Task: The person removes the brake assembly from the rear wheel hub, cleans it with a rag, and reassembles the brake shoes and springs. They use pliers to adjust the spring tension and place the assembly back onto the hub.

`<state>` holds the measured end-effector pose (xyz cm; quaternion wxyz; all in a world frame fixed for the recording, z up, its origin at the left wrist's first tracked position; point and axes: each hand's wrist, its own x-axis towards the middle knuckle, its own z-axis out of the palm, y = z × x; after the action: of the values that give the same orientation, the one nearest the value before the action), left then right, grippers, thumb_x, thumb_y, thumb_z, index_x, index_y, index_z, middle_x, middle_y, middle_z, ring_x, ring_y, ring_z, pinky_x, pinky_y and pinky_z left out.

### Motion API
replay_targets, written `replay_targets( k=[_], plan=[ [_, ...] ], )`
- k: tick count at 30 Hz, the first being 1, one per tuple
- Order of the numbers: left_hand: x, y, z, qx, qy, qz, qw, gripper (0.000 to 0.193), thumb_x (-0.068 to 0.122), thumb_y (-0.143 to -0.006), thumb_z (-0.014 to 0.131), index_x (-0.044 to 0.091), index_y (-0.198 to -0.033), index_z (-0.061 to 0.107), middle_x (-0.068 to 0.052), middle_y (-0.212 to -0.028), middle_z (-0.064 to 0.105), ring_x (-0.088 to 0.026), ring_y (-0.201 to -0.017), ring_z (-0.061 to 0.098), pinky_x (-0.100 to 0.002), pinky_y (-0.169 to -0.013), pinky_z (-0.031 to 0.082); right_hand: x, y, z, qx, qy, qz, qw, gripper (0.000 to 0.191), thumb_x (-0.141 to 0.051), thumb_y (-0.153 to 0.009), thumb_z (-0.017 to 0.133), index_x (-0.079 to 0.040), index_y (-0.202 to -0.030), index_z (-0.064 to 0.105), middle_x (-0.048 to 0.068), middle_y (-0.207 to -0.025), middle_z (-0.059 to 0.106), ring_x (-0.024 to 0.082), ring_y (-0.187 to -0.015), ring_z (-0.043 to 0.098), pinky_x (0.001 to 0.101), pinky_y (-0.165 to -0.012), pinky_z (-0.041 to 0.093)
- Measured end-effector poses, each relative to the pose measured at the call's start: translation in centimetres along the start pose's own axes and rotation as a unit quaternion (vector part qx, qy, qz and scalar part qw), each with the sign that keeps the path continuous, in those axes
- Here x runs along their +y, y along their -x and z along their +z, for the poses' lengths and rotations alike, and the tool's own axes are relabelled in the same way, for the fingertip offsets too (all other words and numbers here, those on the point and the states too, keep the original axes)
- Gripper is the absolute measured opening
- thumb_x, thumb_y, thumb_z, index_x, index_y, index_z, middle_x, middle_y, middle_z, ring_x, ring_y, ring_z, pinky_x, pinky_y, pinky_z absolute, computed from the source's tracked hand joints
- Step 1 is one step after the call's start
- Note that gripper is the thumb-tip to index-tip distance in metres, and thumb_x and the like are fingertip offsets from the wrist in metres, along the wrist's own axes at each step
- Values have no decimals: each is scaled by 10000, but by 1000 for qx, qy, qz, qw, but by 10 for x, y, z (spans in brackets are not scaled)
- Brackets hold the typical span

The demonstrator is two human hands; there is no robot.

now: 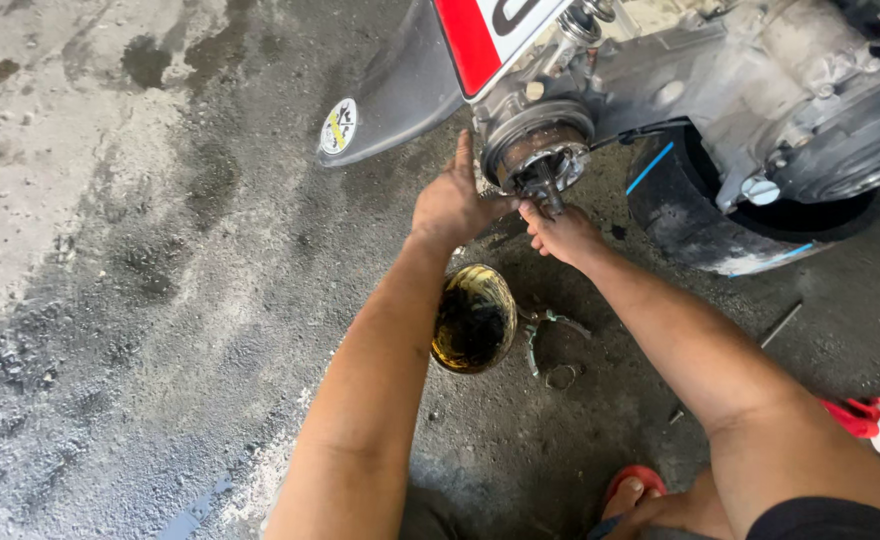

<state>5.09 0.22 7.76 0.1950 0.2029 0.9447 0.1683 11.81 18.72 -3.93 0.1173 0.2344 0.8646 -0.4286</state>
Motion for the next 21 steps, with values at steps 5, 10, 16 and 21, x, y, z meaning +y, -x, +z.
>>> replay_targets(
  k=[5, 10, 16, 21],
  plan=[
    [6, -23, 24, 87, 40, 26, 995, 1094, 507, -795, 804, 53, -1575, 185, -212, -1345, 622, -365, -1170, 661, -439, -977, 547, -7, -8, 3, -9, 136, 57, 989, 714, -724, -991, 345, -151, -1211, 710, 100, -942, 790, 230, -848, 728, 450, -837, 578],
    [0, -39, 40, 116, -22, 52, 992, 850, 506, -817, 804, 31, -1397, 403, -187, -1103, 744, -353, -1053, 719, -479, -991, 514, -8, -14, 2, 80, 223, 2, 972, 783, -787, -974, 354, -136, -1259, 683, 206, -1157, 681, 395, -1058, 662, 536, -888, 517],
    [3, -36, 32, 96, 16, 42, 994, 922, 500, -783, 836, 39, -1433, 373, -207, -1151, 722, -362, -1087, 704, -449, -970, 551, 3, -17, -23, 7, 137, -18, 990, 757, -802, -842, 543, -134, -1130, 751, 174, -1115, 764, 347, -1083, 714, 461, -964, 535],
    [6, -35, 23, 62, 27, 59, 996, 1270, 472, -680, 926, 104, -1576, 105, -226, -1316, 622, -364, -1155, 657, -418, -1022, 514, 23, -27, -41, -42, 190, -119, 974, 607, -702, -869, 653, -153, -1101, 761, 141, -1143, 722, 323, -1078, 670, 476, -941, 504]
  ],
)
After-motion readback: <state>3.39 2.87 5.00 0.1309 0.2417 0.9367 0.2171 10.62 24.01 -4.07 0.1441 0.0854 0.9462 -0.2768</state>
